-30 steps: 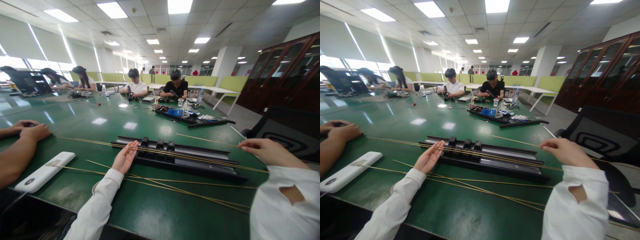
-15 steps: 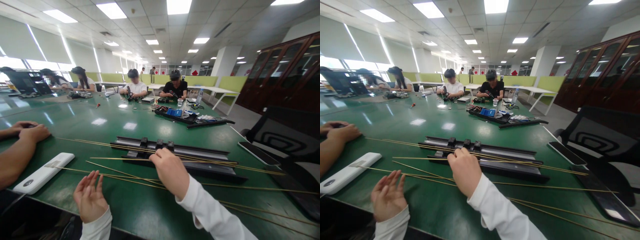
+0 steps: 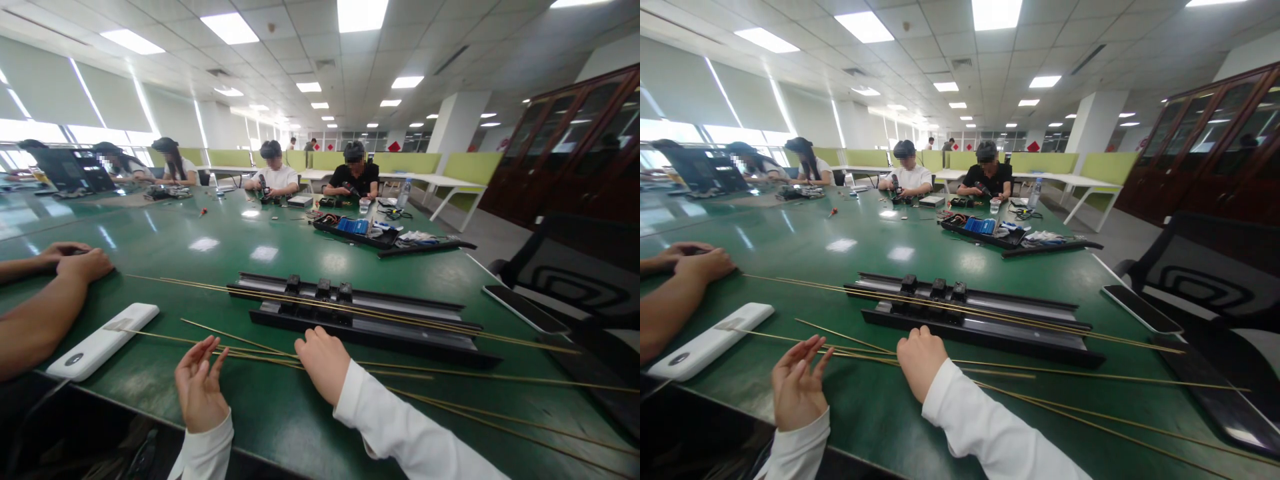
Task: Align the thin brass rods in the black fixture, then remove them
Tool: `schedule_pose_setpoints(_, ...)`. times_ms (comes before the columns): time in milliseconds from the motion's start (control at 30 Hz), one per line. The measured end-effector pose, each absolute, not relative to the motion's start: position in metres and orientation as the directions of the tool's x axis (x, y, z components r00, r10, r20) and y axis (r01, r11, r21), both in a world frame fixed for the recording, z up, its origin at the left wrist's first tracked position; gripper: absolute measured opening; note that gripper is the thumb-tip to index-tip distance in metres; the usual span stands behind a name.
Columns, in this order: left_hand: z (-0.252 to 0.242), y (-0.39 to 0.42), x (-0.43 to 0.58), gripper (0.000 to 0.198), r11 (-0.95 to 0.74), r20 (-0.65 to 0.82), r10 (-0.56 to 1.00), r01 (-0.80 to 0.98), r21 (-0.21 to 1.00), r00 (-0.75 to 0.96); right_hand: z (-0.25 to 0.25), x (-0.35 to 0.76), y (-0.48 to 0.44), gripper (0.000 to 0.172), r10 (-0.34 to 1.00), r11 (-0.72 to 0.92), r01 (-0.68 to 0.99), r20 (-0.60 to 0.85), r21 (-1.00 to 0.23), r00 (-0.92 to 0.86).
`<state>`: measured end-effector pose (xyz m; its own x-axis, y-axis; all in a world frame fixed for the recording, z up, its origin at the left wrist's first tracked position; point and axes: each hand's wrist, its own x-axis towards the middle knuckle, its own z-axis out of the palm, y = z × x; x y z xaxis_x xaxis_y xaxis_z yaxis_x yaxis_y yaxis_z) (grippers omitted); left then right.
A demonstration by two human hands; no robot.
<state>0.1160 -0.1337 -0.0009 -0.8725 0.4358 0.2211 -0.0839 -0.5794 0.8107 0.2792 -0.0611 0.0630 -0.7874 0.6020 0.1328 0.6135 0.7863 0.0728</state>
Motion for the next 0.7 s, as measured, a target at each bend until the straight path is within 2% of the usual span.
schedule_pose_setpoints(133,-0.005,-0.133,0.114,0.018,-0.571,0.214,0.479,-0.117,0.812,-0.851,0.074,0.286,-0.058,0.019,0.597,0.793,0.603,0.093,0.081,-0.797)
schedule_pose_setpoints(300,-0.01,-0.128,0.113,0.019,-0.452,0.169,0.588,-0.148,0.88,-0.791,0.103,0.313,-0.032,0.021,0.665,0.715,0.688,0.182,0.122,-0.724)
schedule_pose_setpoints(367,-0.01,-0.127,0.116,0.02,-0.401,0.186,0.638,-0.117,0.909,-0.748,0.113,0.329,-0.018,0.019,0.715,0.655,0.744,0.212,0.133,-0.667)
schedule_pose_setpoints(467,-0.006,-0.13,0.123,0.021,-0.338,0.254,0.722,-0.007,0.941,-0.644,0.125,0.354,0.0,0.02,0.797,0.573,0.809,0.141,0.129,-0.587)
schedule_pose_setpoints(533,-0.002,-0.137,0.127,0.019,-0.287,0.326,0.807,0.156,0.945,-0.492,0.132,0.368,0.008,0.022,0.82,0.557,0.824,0.086,0.107,-0.566)
schedule_pose_setpoints(567,0.0,-0.141,0.129,0.018,-0.271,0.365,0.861,0.286,0.919,-0.354,0.134,0.375,0.01,0.023,0.824,0.556,0.826,0.066,0.089,-0.562)
schedule_pose_setpoints(633,0.002,-0.151,0.131,0.015,-0.329,0.413,0.909,0.523,0.787,-0.05,0.14,0.386,0.013,0.025,0.826,0.559,0.828,0.05,0.046,-0.561)
schedule_pose_setpoints(700,0.001,-0.159,0.132,0.017,-0.415,0.39,0.9,0.652,0.635,0.192,0.145,0.395,0.014,0.026,0.825,0.564,0.826,0.055,0.004,-0.563)
